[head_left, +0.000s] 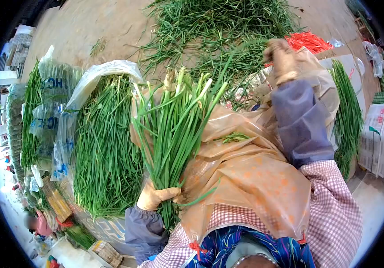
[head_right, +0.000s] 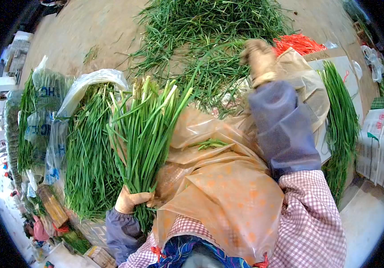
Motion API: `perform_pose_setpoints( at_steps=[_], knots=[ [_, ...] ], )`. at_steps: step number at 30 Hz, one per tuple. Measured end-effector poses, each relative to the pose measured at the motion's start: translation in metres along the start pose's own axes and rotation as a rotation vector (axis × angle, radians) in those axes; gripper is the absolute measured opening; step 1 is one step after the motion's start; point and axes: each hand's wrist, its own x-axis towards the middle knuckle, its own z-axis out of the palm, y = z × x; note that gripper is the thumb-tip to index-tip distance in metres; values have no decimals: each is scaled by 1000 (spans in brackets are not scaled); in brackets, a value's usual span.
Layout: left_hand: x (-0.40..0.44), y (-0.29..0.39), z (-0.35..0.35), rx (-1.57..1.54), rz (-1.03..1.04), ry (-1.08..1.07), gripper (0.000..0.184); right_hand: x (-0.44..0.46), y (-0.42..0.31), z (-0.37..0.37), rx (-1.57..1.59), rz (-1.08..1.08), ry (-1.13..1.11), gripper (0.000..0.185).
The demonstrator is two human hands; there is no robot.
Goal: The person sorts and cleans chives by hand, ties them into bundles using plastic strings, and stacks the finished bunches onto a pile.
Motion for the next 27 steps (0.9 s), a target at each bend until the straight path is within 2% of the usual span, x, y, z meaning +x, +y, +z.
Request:
perform_pose_setpoints(
  at_steps=[1,3,5,7,9,11,13,16,17,19,21,23,25,27],
  knots=[
    [0,0,-1,-22,-17,-8,43,30,11,-23,-171,-62,34,18],
    [1,1,-2,-19,0,-28,41,9,-14,2,-719,-618,70,31],
    [1,1,-1,-4,-3,-28,40,-44,-63,41,-520,-685,-396,45],
    [0,3,1,28,-20,-13,39,-80,-87,62,-813,-955,-806,47],
    [0,1,1,14,-13,-22,39,-105,-76,80,-899,-980,-923,50],
    [-2,1,0,-3,-9,-25,39,-109,-52,90,-781,-1176,-843,40],
    [-3,-1,-1,-25,-14,-34,39,-103,-43,91,-579,-1269,-824,27],
    [1,-1,-5,28,-8,-49,40,-94,-29,83,-330,-966,-752,21],
    [1,0,-5,34,-11,-54,40,-90,-21,87,-223,-898,-520,9],
    [0,3,-3,42,-16,-56,39,-73,-48,74,-151,-306,-345,8],
    [-1,5,-1,20,-22,-57,39,-46,-55,65,-170,-240,-322,14],
    [0,6,1,16,-25,-63,39,-68,-63,69,-151,-355,-481,26],
    [2,8,2,32,-27,-71,38,-78,-74,80,-580,-922,-725,34],
    [3,8,2,49,-40,-65,40,-84,-62,94,-761,-547,-995,43]
  ],
)
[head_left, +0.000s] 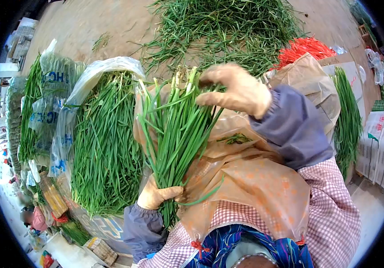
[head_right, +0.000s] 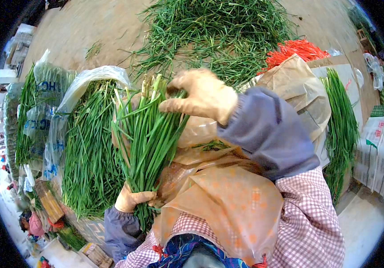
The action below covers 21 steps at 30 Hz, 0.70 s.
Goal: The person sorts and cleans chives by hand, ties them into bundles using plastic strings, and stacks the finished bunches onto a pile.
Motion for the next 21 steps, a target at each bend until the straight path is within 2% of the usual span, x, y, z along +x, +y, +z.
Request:
perform_pose_setpoints(
  at_steps=[1,2,4,6,8,10,12,14,15,16,19,21],
  knots=[
    [0,0,-1,9,-6,7,41,4,-13,2,289,324,-159,37],
    [0,-1,-3,58,15,22,42,4,-5,19,648,360,-104,27],
    [0,-8,-9,143,48,56,45,4,-5,25,839,408,-15,18],
    [-2,-8,-9,107,25,52,47,1,-4,20,585,304,107,13],
    [-1,-9,-9,95,58,54,45,1,28,16,257,54,425,16],
    [-2,-4,-7,39,11,3,42,3,70,-10,-95,299,535,20],
    [-1,5,-4,38,3,-11,39,3,75,-30,-393,180,623,20],
    [-2,9,0,88,6,13,37,6,26,-26,-88,-149,591,25],
    [-1,12,2,55,-16,-3,36,6,8,-19,-148,-312,465,34],
    [0,16,4,36,-22,-7,36,10,-13,-15,-188,-433,351,34],
    [0,9,2,-63,-38,-39,35,18,-23,21,-212,-470,418,28],
    [-2,11,5,-68,-36,-30,35,26,-5,31,-6,-482,506,21]
  ],
)
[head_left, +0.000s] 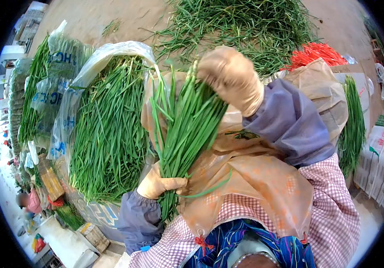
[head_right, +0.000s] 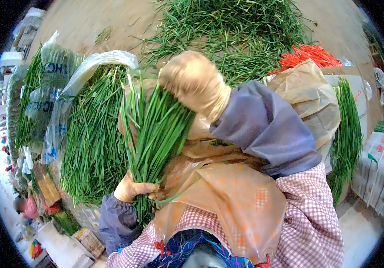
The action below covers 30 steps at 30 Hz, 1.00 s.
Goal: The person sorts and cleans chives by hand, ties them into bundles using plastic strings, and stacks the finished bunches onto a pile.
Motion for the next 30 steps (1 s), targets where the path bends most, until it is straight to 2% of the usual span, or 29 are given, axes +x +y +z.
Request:
perform_pose_setpoints(
  at_steps=[1,3,5,7,8,9,11,13,14,15,17,18,19,21,22,23,25,27,28,30],
  knots=[
    [-1,0,1,-7,0,4,34,-2,0,0,149,228,68,13],
    [-2,-1,-2,7,5,-17,34,-1,17,-17,421,583,140,15],
    [-2,1,0,-3,12,-20,34,-1,51,-44,532,885,340,20],
    [0,-3,-3,-21,10,-22,39,-10,72,-68,-260,712,17,27],
    [2,-4,-3,-9,21,-9,43,-17,67,-72,-658,533,-97,33],
    [3,-5,-3,6,24,2,46,-16,51,-67,-444,455,-8,34],
    [4,-5,-5,59,17,-5,49,-8,13,-60,-135,217,-5,35],
    [0,2,4,152,35,56,52,-7,-5,-65,-98,230,-156,36],
    [0,1,4,201,53,49,59,-8,-8,-63,-19,364,-139,35],
    [-1,-1,5,247,81,66,61,-10,-6,-55,160,388,-99,43],
    [-2,-4,8,339,137,91,64,-12,-10,-41,50,261,-152,46],
    [-4,1,15,307,123,93,67,-12,-12,-38,-65,240,-263,46],
    [-4,3,16,383,126,93,67,-14,-9,-36,-12,301,-342,36],
    [-5,5,16,534,131,93,68,-23,8,-26,420,823,-379,28],
    [-2,-5,10,484,123,104,68,-29,16,-23,404,765,-240,24],
    [-3,-7,8,516,144,106,68,-48,38,-7,295,609,64,24],
    [-3,-8,6,570,179,113,68,-43,56,-32,394,901,154,23],
    [-3,-6,8,618,197,119,68,-33,55,-55,604,1092,286,23],
    [-3,-4,9,623,196,124,68,-34,53,-70,709,1016,89,26],
    [-2,-2,12,655,183,139,67,-35,31,-68,642,919,-127,31]
  ],
)
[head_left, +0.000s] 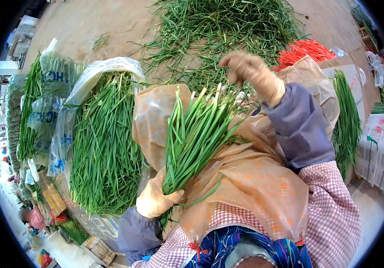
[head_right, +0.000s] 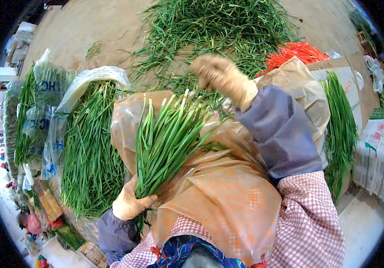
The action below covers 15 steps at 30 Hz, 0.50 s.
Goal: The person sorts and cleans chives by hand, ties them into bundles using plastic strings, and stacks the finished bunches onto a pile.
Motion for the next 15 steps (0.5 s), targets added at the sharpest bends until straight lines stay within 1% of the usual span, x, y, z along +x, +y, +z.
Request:
perform_pose_setpoints(
  at_steps=[1,2,3,5,6,7,9,11,13,15],
  knots=[
    [0,1,1,31,-13,8,67,-9,-2,11,-118,-47,-82,33],
    [0,2,1,64,-28,19,67,-16,-10,20,-361,18,-152,30],
    [0,5,1,104,-20,26,67,-20,-15,26,-541,48,-131,28],
    [-2,10,1,186,-9,40,67,-20,18,25,-236,-16,22,24],
    [-3,8,1,189,-9,39,66,-13,33,21,-268,-175,185,24],
    [-3,5,1,190,-9,38,66,-5,41,9,-206,-119,280,26],
    [-3,0,1,186,-10,39,66,9,40,-14,18,-60,291,23],
    [-3,-3,2,173,-16,36,65,10,1,-11,-128,152,63,33],
    [-1,3,2,206,-21,25,66,22,-10,3,-233,122,-274,39],
    [0,5,2,226,-23,26,66,35,-8,20,-393,98,-561,45]
  ],
)
